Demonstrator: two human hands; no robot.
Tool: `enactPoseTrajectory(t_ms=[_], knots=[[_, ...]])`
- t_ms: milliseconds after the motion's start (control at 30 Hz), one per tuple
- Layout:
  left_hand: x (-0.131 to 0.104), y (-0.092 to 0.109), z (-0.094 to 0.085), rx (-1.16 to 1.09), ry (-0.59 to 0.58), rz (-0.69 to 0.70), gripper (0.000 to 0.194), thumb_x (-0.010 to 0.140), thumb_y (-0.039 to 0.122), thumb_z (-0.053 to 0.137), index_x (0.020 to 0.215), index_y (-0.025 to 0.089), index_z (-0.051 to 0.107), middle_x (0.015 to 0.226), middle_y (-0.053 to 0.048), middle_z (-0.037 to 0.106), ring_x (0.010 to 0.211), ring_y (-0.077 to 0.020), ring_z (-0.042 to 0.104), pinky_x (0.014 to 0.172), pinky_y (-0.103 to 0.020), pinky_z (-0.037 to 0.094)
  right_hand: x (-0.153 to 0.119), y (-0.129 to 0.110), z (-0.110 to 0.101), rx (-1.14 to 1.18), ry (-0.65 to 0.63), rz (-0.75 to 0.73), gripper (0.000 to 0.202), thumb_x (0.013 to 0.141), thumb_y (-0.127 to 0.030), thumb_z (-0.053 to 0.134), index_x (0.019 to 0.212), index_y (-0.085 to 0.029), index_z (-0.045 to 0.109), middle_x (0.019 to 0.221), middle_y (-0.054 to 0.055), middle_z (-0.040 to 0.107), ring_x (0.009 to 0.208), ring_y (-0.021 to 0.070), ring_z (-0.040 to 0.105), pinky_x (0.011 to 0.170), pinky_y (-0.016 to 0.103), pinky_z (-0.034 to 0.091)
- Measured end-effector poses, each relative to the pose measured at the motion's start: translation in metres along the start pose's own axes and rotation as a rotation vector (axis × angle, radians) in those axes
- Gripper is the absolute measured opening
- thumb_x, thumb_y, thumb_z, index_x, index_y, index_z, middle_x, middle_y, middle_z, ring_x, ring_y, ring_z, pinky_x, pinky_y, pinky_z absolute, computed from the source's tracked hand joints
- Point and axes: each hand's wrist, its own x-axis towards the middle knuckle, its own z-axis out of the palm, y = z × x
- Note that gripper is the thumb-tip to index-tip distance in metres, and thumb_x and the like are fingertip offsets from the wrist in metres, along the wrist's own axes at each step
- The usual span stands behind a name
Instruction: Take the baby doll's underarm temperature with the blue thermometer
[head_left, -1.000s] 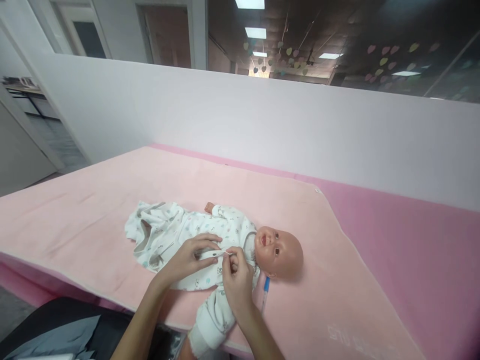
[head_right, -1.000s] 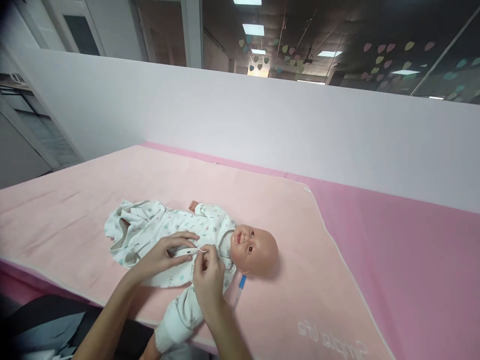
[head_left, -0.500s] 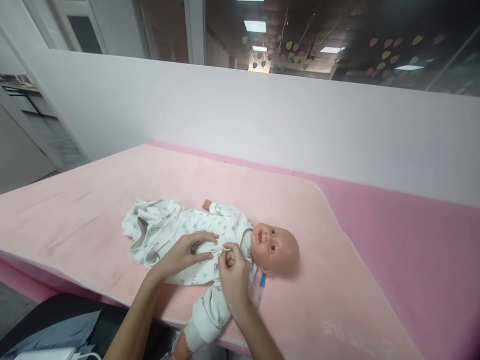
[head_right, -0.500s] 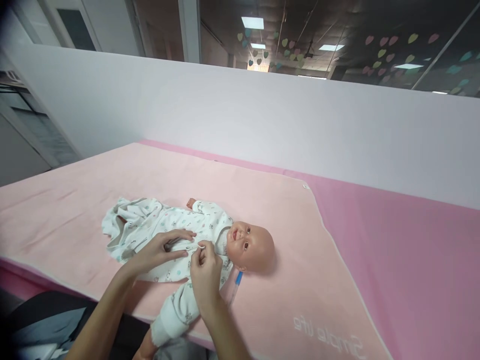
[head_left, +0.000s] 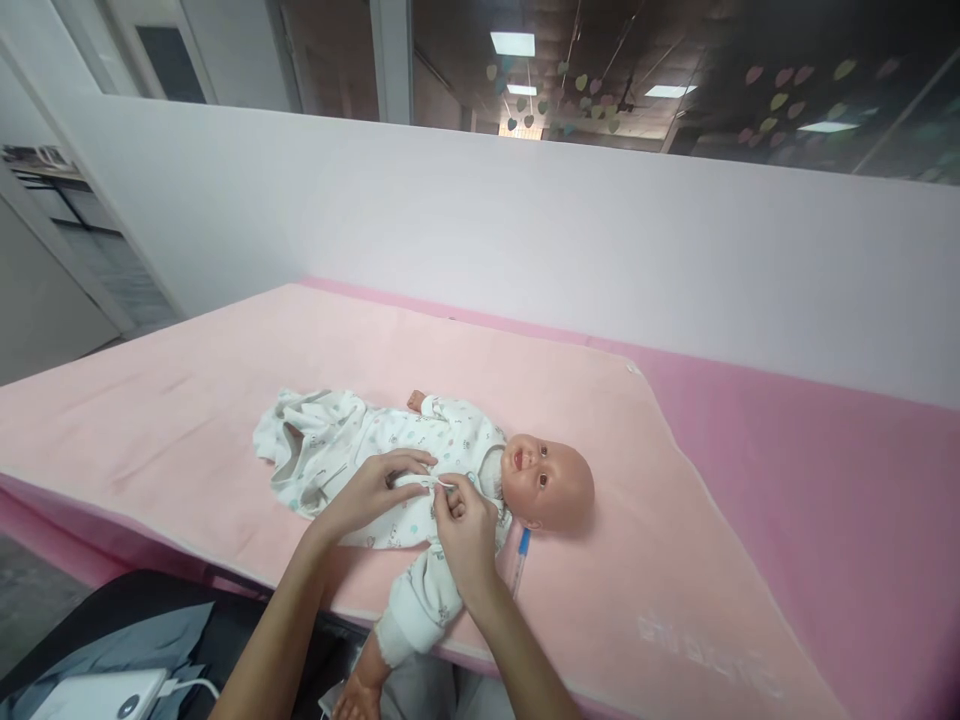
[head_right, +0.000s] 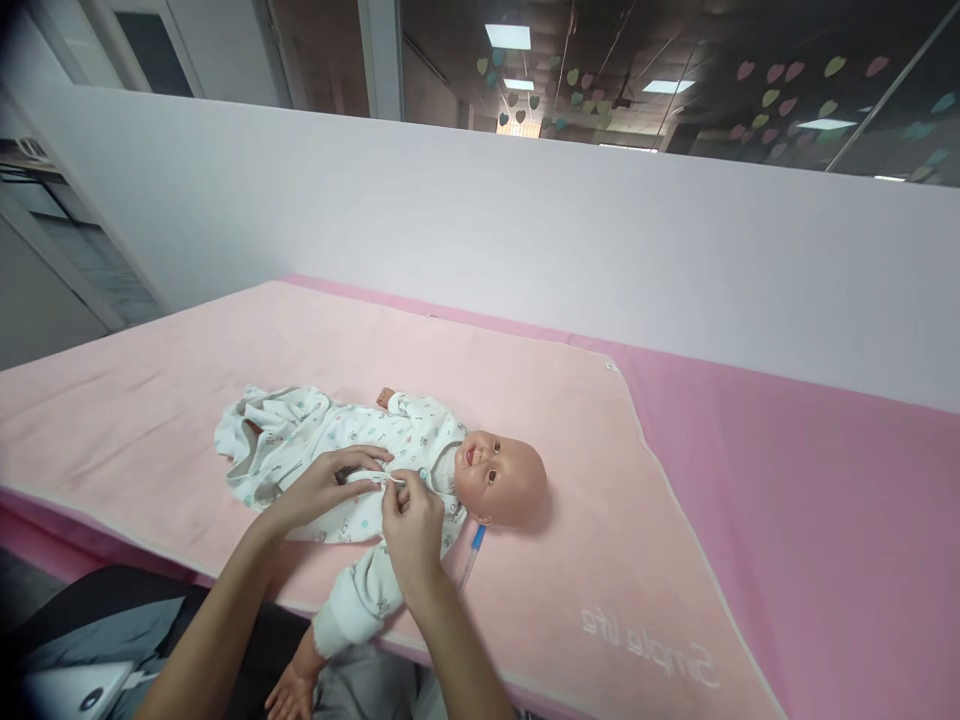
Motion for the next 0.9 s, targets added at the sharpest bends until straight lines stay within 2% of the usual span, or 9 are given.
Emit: enactPoseTrajectory(t_ms=[300, 467, 633, 900], knots=[[-0.003, 0.005, -0.001, -0.099, -0.023, -0.003, 0.018, 0.079, 0.032, 0.056, 0.088, 0.023, 0.068, 0.121, -0.006, 0.056, 0.115, -0.0231, 0.049, 0.094, -0.034, 0.042, -0.001, -0.001, -0.001, 0.01, 0.002, -0.004, 0.018, 0.08, -0.029, 0.049, 0.083, -0.017, 0.062, 0.047, -0.004, 0.051, 0.045, 0.0101, 0.049, 0.047, 0.019, 0.034], [-0.008, 0.002, -0.002, -0.154, -0.037, -0.012, 0.022, 0.081, 0.033, 0.053, 0.094, 0.024, 0.068, 0.123, -0.005, 0.056, 0.119, -0.0222, 0.046, 0.098, -0.036, 0.039, -0.002, -0.001, -0.001, 0.015, 0.004, -0.029, 0.019, 0.081, -0.03, 0.048, 0.082, -0.017, 0.061, 0.046, -0.006, 0.047, 0.043, 0.0093, 0.046, 0.046, 0.019, 0.032], [-0.012, 0.004, 0.002, -0.134, 0.006, 0.01, 0.025, 0.085, 0.036, 0.047, 0.094, 0.022, 0.066, 0.117, -0.006, 0.059, 0.121, -0.022, 0.043, 0.102, -0.041, 0.034, -0.002, 0.0, -0.002, 0.04, -0.003, -0.044, 0.02, 0.083, -0.031, 0.047, 0.079, -0.017, 0.06, 0.047, -0.005, 0.048, 0.044, 0.0095, 0.047, 0.045, 0.019, 0.032], [-0.012, 0.005, 0.004, -0.164, 0.04, -0.008, 0.022, 0.085, 0.038, 0.048, 0.087, 0.02, 0.061, 0.112, -0.008, 0.059, 0.12, -0.0237, 0.043, 0.099, -0.038, 0.037, -0.007, -0.003, 0.001, 0.094, 0.004, -0.009, 0.018, 0.088, -0.032, 0.041, 0.089, -0.017, 0.051, 0.051, -0.005, 0.048, 0.046, 0.0102, 0.048, 0.045, 0.019, 0.032]])
